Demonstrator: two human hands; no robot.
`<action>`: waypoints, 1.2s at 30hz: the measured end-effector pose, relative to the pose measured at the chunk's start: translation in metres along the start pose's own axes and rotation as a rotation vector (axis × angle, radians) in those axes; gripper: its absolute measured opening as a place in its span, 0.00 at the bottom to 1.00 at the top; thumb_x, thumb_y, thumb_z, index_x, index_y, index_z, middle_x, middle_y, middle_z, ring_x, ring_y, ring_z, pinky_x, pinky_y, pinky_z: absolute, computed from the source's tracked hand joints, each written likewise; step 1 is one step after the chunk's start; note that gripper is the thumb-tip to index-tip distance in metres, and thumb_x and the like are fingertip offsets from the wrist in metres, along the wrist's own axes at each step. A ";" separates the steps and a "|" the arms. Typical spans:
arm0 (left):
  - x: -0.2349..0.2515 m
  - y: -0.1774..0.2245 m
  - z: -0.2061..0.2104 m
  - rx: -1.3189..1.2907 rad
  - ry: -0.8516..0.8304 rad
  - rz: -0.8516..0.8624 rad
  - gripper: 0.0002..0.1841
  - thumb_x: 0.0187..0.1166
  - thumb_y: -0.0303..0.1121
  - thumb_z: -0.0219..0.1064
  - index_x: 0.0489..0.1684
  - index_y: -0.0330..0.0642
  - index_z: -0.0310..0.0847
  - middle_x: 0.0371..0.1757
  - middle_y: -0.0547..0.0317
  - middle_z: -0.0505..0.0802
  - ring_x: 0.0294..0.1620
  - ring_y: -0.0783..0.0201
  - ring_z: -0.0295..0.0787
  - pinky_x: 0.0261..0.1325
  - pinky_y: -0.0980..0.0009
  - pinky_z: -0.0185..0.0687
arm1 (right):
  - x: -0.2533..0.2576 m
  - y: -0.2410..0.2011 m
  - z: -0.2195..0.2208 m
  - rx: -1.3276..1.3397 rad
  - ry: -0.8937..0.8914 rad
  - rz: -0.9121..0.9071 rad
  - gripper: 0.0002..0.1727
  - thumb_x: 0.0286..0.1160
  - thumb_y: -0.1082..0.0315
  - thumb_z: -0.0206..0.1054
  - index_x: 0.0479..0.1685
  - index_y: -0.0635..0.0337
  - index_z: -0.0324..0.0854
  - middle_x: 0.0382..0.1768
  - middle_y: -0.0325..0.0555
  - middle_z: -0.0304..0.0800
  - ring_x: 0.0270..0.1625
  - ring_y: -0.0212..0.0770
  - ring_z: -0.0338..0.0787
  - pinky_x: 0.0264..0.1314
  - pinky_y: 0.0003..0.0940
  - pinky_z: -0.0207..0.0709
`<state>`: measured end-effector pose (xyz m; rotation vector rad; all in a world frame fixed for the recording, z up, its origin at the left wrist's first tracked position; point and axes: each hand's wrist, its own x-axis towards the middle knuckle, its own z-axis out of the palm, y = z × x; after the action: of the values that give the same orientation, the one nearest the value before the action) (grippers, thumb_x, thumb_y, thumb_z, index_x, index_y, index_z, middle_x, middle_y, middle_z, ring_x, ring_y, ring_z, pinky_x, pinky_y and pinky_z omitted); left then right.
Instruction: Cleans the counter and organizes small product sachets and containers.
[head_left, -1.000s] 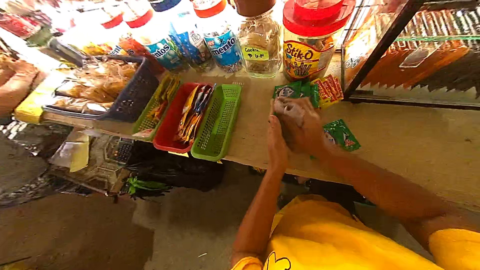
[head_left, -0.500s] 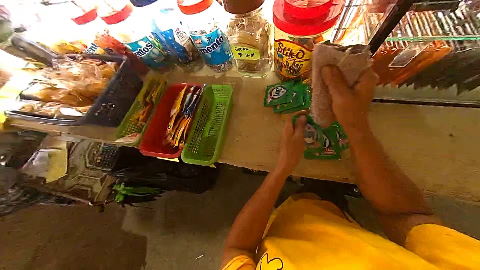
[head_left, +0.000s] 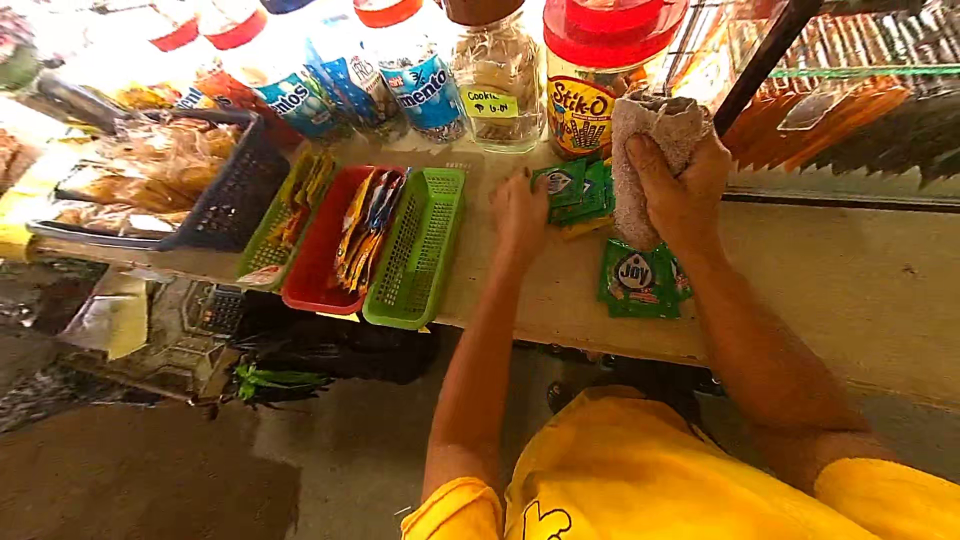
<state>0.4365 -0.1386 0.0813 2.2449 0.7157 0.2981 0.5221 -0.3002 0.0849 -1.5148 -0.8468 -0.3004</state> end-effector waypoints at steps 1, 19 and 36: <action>0.009 -0.004 -0.003 -0.035 -0.012 -0.073 0.29 0.87 0.43 0.62 0.75 0.24 0.72 0.71 0.23 0.80 0.74 0.30 0.75 0.76 0.38 0.69 | 0.000 0.000 0.001 -0.004 -0.016 0.006 0.21 0.82 0.63 0.66 0.64 0.73 0.79 0.56 0.52 0.88 0.59 0.27 0.88 0.65 0.25 0.82; 0.051 -0.013 0.011 -0.125 -0.160 -0.171 0.45 0.62 0.26 0.82 0.83 0.31 0.61 0.74 0.25 0.77 0.77 0.32 0.72 0.76 0.38 0.70 | -0.006 -0.001 0.006 -0.085 -0.104 0.008 0.23 0.82 0.61 0.66 0.67 0.72 0.80 0.60 0.60 0.85 0.60 0.37 0.88 0.65 0.30 0.81; 0.069 -0.016 -0.011 0.256 -0.334 0.061 0.29 0.63 0.32 0.84 0.67 0.34 0.82 0.81 0.27 0.67 0.81 0.27 0.60 0.76 0.32 0.64 | -0.010 -0.001 0.009 -0.146 -0.151 0.017 0.23 0.81 0.61 0.67 0.68 0.69 0.81 0.62 0.62 0.86 0.60 0.49 0.89 0.62 0.43 0.82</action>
<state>0.4820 -0.0829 0.0775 2.4786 0.5299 -0.1479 0.5121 -0.2945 0.0779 -1.6965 -0.9471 -0.2417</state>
